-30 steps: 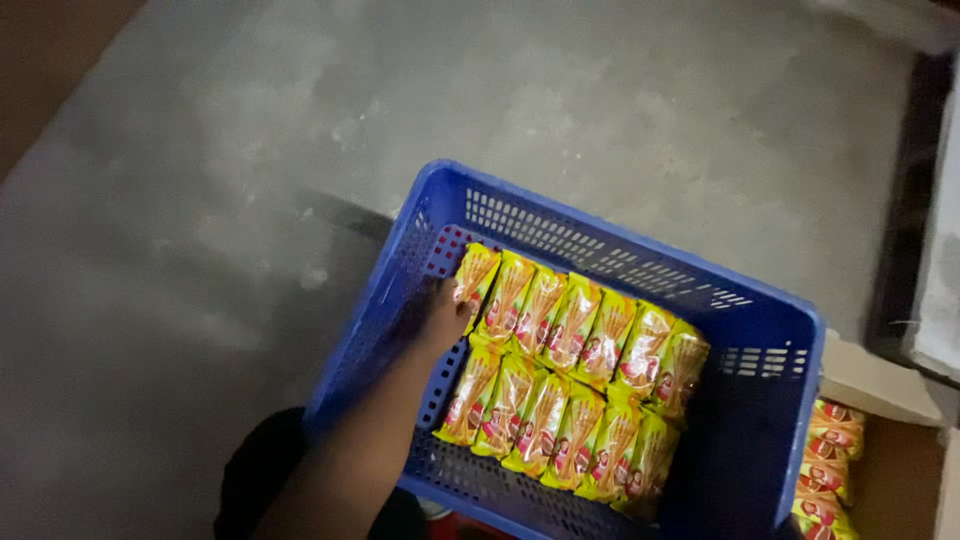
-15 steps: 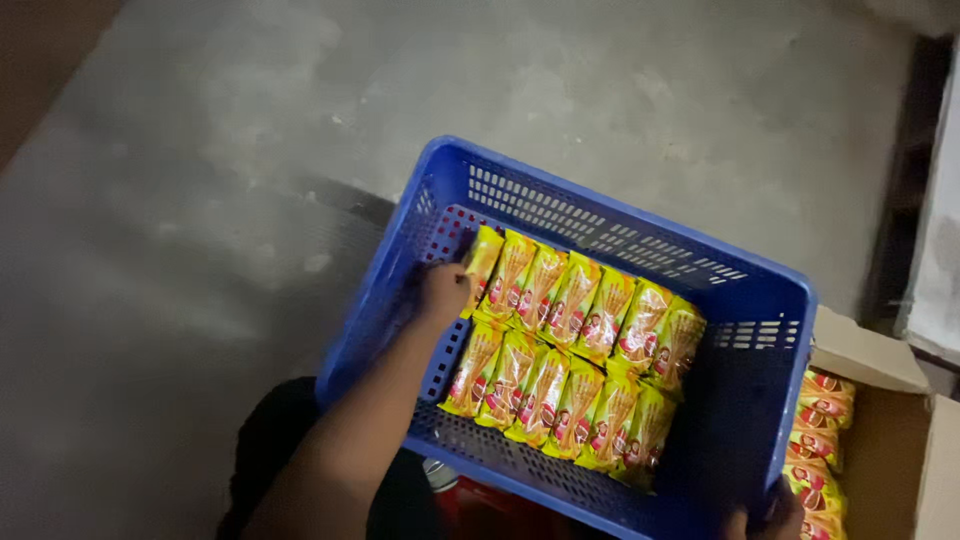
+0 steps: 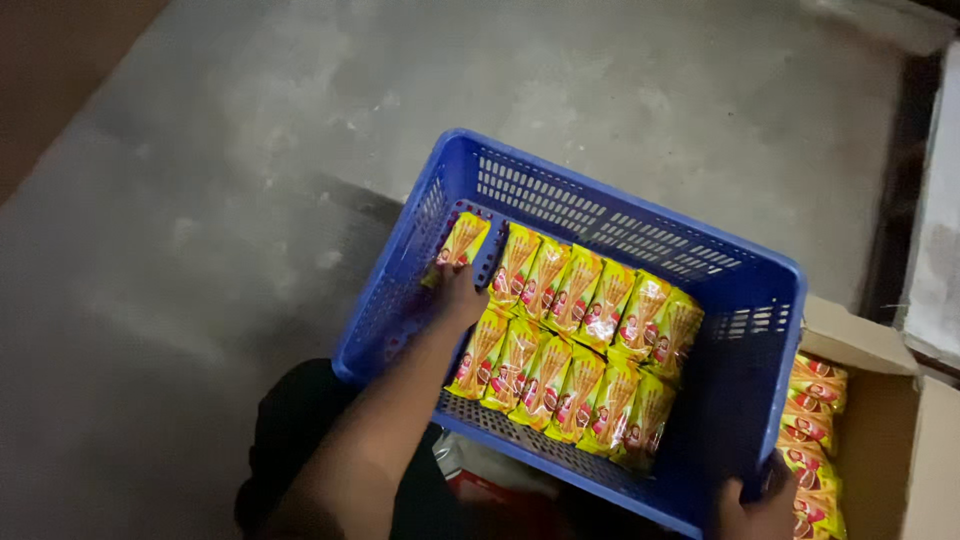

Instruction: The person transfers yellow snack packets from a cardboard box into a blue plastic basket. They pick up packets one by one and place them neatly in rows inside the basket.

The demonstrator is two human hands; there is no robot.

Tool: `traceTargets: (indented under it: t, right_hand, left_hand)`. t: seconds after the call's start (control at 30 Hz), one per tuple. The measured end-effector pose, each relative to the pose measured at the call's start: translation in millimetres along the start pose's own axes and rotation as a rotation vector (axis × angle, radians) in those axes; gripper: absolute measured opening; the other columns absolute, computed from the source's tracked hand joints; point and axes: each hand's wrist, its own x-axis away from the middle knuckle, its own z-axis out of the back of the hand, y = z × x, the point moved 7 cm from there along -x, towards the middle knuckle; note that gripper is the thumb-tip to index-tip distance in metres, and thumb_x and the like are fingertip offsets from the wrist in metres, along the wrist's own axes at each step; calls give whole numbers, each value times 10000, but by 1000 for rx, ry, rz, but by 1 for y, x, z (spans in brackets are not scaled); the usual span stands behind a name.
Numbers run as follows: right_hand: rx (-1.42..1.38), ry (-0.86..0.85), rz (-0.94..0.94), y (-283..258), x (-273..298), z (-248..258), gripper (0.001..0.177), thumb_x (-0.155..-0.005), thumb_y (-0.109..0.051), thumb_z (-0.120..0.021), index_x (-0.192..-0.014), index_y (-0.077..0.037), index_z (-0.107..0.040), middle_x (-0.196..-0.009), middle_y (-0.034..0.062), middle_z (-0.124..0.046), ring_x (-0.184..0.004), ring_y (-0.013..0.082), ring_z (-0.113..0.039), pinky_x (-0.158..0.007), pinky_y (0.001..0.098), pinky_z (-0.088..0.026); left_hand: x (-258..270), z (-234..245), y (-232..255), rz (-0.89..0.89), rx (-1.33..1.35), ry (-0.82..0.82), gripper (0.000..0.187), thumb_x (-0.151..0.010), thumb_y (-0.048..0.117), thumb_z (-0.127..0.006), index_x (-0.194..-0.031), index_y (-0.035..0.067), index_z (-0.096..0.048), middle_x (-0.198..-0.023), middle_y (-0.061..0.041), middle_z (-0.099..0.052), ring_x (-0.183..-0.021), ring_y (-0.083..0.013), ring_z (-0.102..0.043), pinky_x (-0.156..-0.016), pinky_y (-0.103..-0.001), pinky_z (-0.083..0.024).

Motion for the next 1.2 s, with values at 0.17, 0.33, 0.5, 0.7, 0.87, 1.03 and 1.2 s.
traceTargets:
  t: [0.17,0.33,0.5,0.7,0.87,1.03,1.2]
  right_hand:
    - [-141,95,192,89,-23,-26,723,-796,-35,-586,-1504,104,-533,-1328,323,-635,-1143,387,-623,-942,431,-491]
    - [-288,177,216,71,-10,-33,583,-916,3,-612,-1480,81,-485,-1363,334,-581,-1196,410,-573,-1009,409,-445]
    - [-363,147,241,81,-13,-32,688,-830,88,-548,-1504,121,-414,-1451,346,-479,-1298,429,-495,-1084,438,-412]
    - [-74,86,195,76,-19,-20,744,-793,-43,-547,-1518,124,-546,-1265,325,-656,-1049,390,-640,-909,412,-497]
    - [107,51,99,53,-16,-13,753,-778,-171,-598,-1518,-31,-583,-1231,239,-709,-1039,409,-673,-879,495,-504]
    - [251,-93,-96,-4,-4,5,712,-839,-275,-555,-1536,-149,-489,-1282,249,-697,-1097,538,-653,-916,618,-481]
    - [328,93,429,16,-6,3,606,-768,-232,-638,-1328,-2,-660,-1173,270,-624,-1077,483,-567,-1004,585,-401]
  left_hand:
    - [-8,1,-29,31,-87,149,643,-808,255,-776,-1363,71,-511,-1482,-203,-355,-1311,-428,-352,-1074,-524,-382]
    - [-19,-6,-41,75,-231,120,855,-833,337,-785,-1542,100,-370,-1416,-168,-502,-1219,-387,-473,-952,-524,-460]
    - [-4,11,-21,48,-434,236,910,-593,371,-925,-1349,118,-487,-1145,-198,-619,-957,-338,-659,-741,-468,-565]
    - [12,25,13,134,-79,-30,822,-731,409,-930,-1396,154,-518,-1380,-226,-435,-1010,-432,-683,-794,-527,-601]
    - [96,75,89,-131,-1,-89,502,-800,292,-814,-1237,166,-604,-1263,-143,-446,-907,-402,-657,-755,-531,-539]
    - [199,105,144,-317,137,-119,609,-762,272,-769,-1323,213,-540,-1385,-163,-413,-932,-431,-688,-680,-559,-544]
    - [280,103,171,-573,250,-99,594,-788,274,-790,-1334,196,-571,-1199,-83,-414,-765,-307,-588,-553,-468,-471]
